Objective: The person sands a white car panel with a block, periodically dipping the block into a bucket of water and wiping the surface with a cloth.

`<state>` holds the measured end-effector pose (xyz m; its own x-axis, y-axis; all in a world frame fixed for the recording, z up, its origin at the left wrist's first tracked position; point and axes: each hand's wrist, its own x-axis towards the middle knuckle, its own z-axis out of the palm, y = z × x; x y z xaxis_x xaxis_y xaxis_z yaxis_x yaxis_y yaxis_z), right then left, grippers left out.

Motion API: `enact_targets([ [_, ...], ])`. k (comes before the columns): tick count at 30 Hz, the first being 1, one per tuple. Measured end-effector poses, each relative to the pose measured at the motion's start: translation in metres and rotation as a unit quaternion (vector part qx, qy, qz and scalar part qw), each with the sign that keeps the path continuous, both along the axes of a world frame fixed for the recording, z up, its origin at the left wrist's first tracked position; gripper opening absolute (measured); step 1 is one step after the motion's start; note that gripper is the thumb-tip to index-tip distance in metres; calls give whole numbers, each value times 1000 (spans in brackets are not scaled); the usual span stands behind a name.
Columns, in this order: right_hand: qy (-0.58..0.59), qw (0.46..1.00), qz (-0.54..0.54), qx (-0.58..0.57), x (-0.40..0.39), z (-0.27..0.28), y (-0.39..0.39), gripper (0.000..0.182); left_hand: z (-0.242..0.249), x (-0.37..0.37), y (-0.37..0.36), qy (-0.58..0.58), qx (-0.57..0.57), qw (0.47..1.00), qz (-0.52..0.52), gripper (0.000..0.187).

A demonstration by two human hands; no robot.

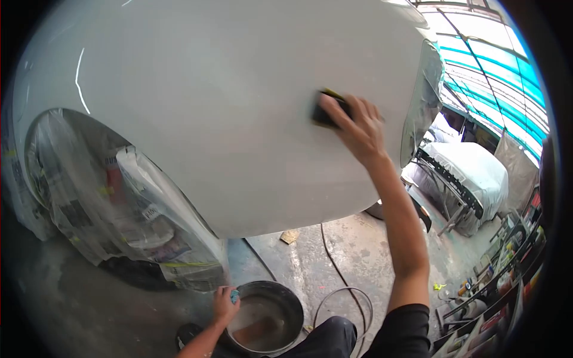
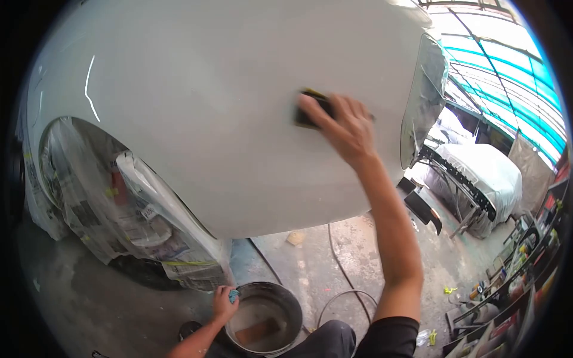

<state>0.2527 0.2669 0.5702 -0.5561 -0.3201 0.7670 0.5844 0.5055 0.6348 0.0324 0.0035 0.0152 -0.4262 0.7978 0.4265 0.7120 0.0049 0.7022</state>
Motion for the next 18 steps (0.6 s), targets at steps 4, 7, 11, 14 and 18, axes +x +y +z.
enact_targets([
  [4,22,1000,-7,12,-4,3,-7,64,-2,-1,3,-1,-1,1000,3,39],
  [7,-19,999,39,15,-129,36,-54,61,-4,0,3,11,-3,1000,4,37],
  [11,-51,996,61,26,-137,48,-58,62,0,-3,4,12,-6,1000,4,34],
  [14,-39,998,47,13,-46,10,-14,69,-3,1,3,-9,1,1000,2,33],
  [18,4,999,21,24,-57,3,-16,82,-3,1,3,-21,12,1000,5,33],
])
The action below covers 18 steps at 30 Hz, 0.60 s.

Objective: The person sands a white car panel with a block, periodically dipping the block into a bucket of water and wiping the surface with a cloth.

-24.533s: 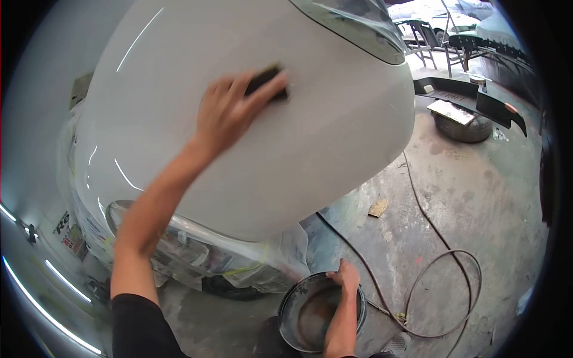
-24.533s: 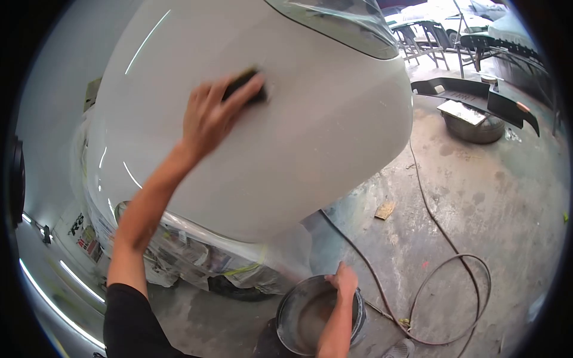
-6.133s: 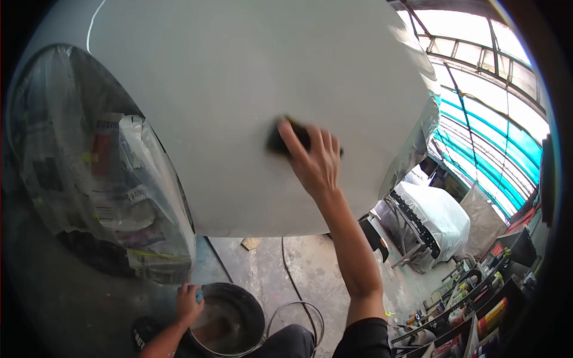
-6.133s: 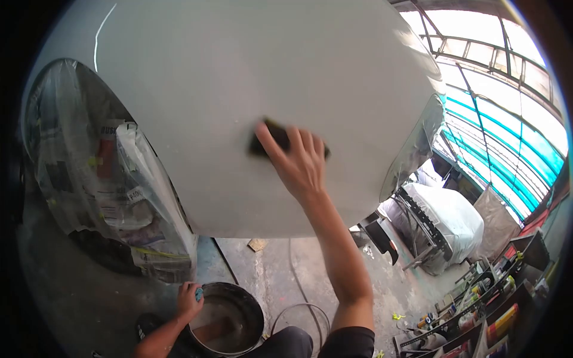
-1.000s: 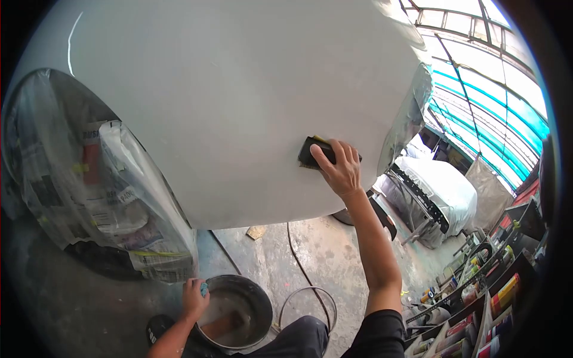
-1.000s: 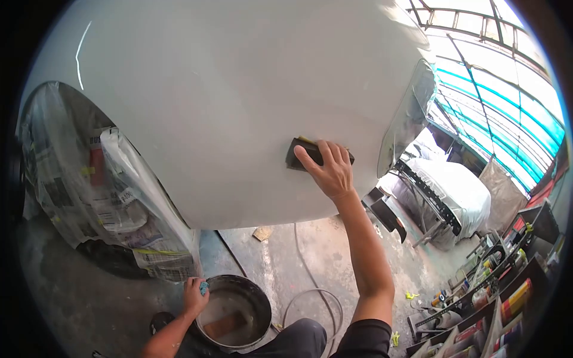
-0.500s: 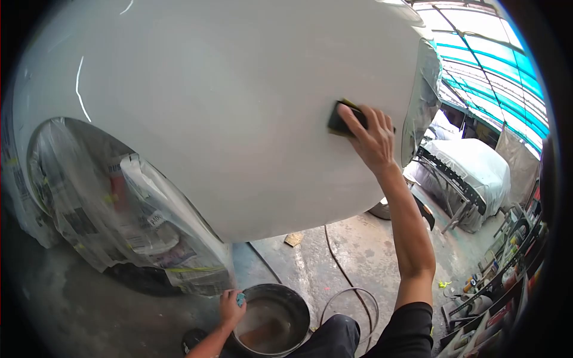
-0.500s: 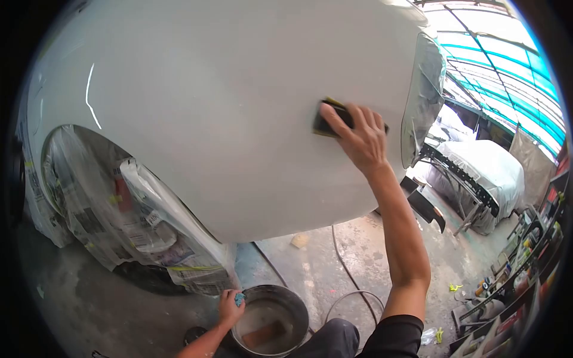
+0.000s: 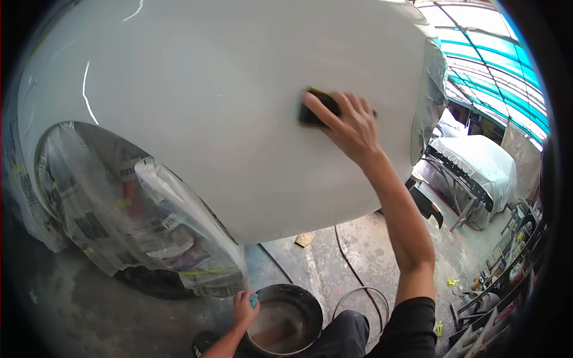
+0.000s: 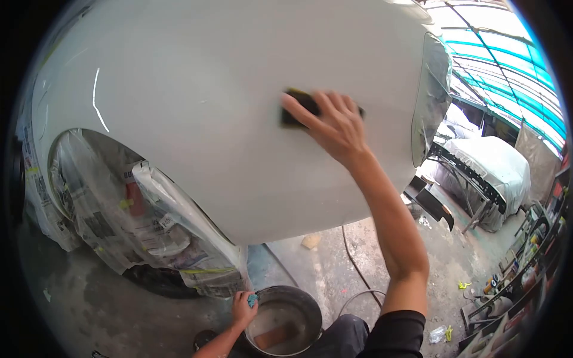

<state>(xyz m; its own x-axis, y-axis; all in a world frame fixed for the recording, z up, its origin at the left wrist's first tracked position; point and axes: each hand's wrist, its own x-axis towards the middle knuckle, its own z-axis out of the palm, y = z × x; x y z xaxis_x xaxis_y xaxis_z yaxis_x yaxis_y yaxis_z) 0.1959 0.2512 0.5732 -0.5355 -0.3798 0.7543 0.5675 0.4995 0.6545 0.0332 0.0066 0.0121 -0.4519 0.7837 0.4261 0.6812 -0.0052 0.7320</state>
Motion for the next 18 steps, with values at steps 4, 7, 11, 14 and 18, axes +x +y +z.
enact_targets([
  [4,6,997,69,-38,-115,57,-65,78,6,3,0,0,-3,1000,2,33],
  [7,-6,995,87,-43,-105,45,-59,74,0,3,-3,2,-3,1000,-2,34],
  [11,-43,999,-20,-24,31,-85,1,67,10,2,-3,6,1,1000,-6,34],
  [14,-33,998,-4,-49,49,-104,0,68,5,5,1,-9,5,1000,1,34],
  [18,33,995,67,-62,-87,-12,-60,69,5,3,-1,16,5,1000,7,35],
])
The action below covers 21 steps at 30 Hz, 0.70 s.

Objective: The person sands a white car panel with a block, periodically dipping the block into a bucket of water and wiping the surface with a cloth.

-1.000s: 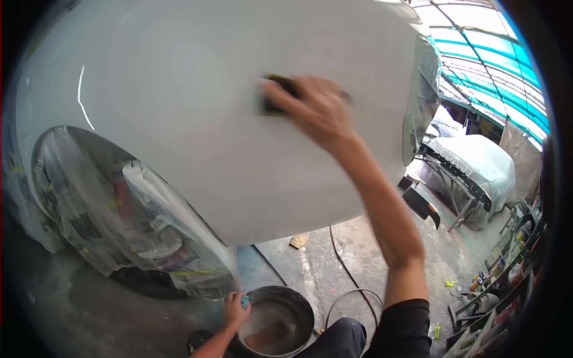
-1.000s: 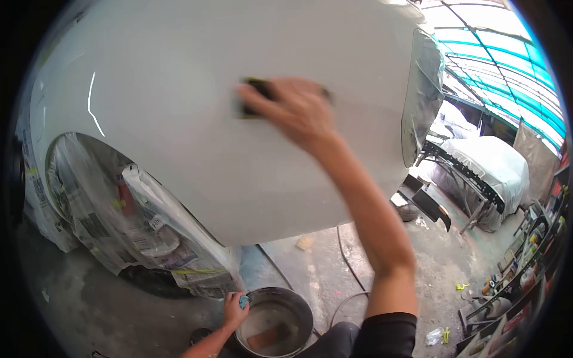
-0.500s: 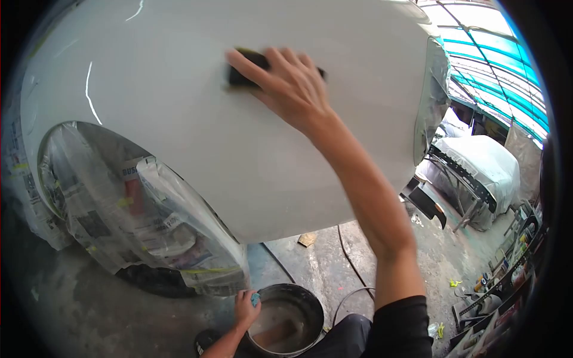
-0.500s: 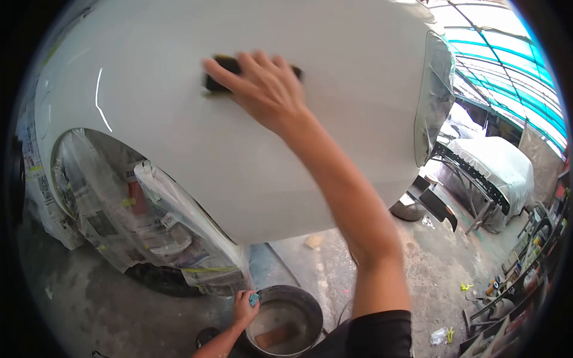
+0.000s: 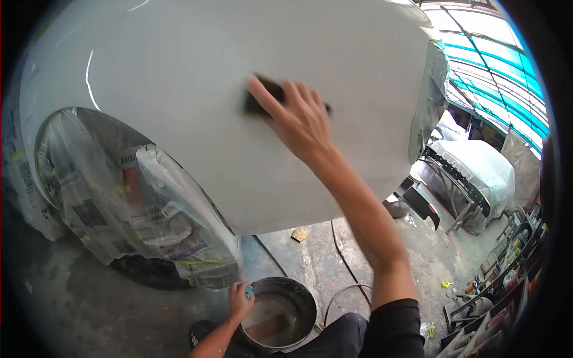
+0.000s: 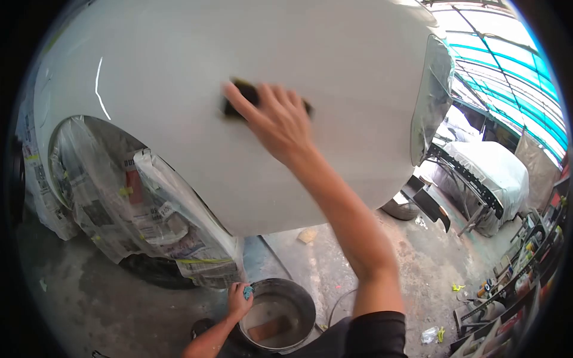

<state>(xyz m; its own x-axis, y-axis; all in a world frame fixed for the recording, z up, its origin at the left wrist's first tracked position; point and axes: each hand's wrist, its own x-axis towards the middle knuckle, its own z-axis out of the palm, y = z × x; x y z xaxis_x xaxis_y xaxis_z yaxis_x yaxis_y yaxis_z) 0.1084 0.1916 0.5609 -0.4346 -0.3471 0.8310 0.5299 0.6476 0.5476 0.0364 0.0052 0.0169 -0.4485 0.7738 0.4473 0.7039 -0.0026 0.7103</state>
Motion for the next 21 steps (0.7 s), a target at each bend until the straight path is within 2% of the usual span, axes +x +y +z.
enact_targets([
  [2,32,998,59,-16,-43,31,-21,71,1,2,2,-2,-7,1000,3,35],
  [3,20,999,44,-12,-37,27,-17,71,0,0,0,-1,-12,1000,1,35],
  [5,-12,1000,4,-8,-2,3,0,71,-2,-4,-3,-7,-1,1000,-6,35],
  [8,-25,999,-20,22,82,-74,44,70,-1,-1,0,-22,6,1000,-8,34],
  [11,-15,1000,-14,8,62,-61,31,69,3,1,-3,-26,1,1000,2,34],
  [14,3,1000,12,-19,-28,11,-12,71,-1,-1,3,-17,2,1000,13,34],
  [16,-11,998,8,-58,-74,55,-47,86,-2,4,6,-16,5,1000,9,34],
  [19,-31,997,35,-58,-57,45,-27,88,5,-1,-5,-14,0,1000,-3,35],
  [21,-39,999,-7,6,10,2,3,75,4,-2,-3,-13,0,1000,-12,35],
])
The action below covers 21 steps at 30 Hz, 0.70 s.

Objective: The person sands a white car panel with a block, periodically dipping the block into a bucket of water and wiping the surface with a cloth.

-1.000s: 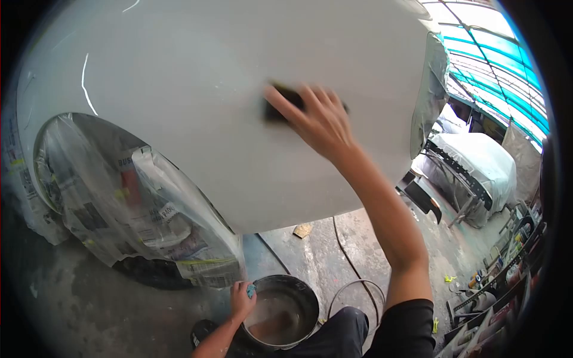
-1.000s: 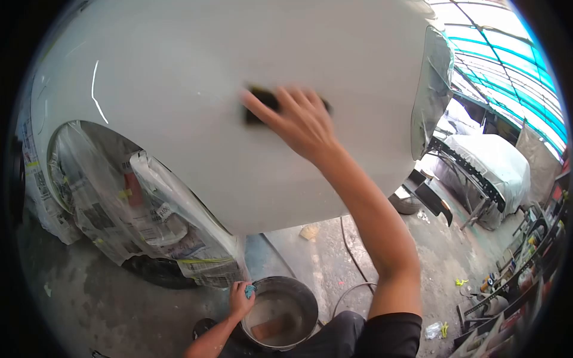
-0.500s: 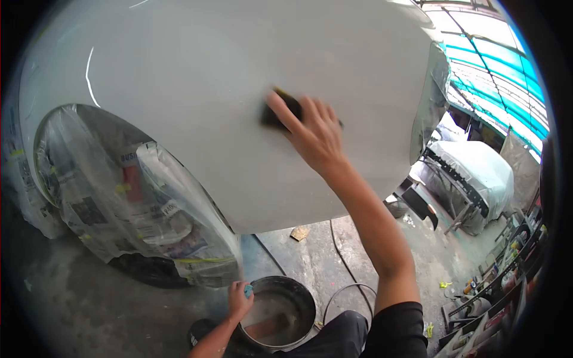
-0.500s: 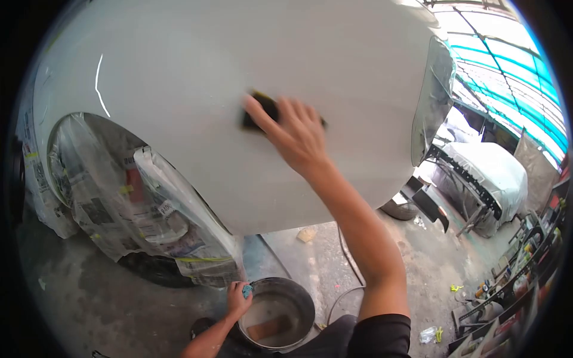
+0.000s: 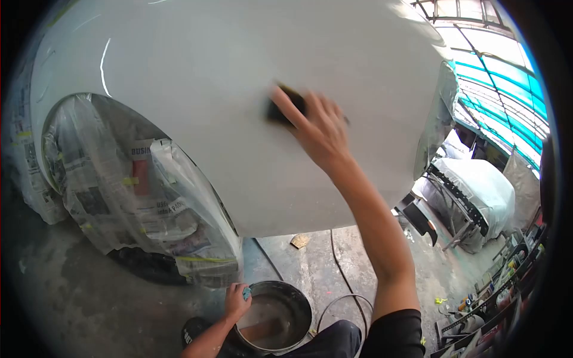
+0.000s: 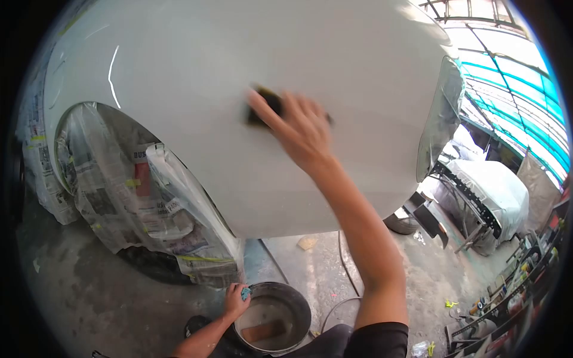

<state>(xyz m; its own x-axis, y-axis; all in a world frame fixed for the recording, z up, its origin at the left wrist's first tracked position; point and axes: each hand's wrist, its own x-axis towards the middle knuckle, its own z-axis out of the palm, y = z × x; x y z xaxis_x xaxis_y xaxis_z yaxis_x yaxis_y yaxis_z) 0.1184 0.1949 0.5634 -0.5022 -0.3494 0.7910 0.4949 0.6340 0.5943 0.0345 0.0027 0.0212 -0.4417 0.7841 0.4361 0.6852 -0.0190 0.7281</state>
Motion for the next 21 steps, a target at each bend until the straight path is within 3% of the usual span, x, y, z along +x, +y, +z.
enact_targets([
  [4,10,998,-61,15,134,-81,60,76,-8,2,5,-14,8,1000,11,36],
  [7,23,997,-78,9,80,-37,33,75,-9,2,4,-15,7,1000,11,37],
  [10,58,998,8,-32,-32,49,-17,80,-7,2,1,-2,7,1000,11,37],
  [12,59,997,39,-27,-46,66,-22,80,-7,1,3,6,12,1000,10,37],
  [15,28,1000,-5,-3,1,31,8,75,-4,0,1,-15,5,1000,5,36],
  [19,-6,995,-103,-11,144,-81,67,70,-13,-3,6,-12,29,1000,3,34],
  [21,-26,993,-110,-19,159,-92,67,68,-18,-2,9,-14,30,999,5,34],
])
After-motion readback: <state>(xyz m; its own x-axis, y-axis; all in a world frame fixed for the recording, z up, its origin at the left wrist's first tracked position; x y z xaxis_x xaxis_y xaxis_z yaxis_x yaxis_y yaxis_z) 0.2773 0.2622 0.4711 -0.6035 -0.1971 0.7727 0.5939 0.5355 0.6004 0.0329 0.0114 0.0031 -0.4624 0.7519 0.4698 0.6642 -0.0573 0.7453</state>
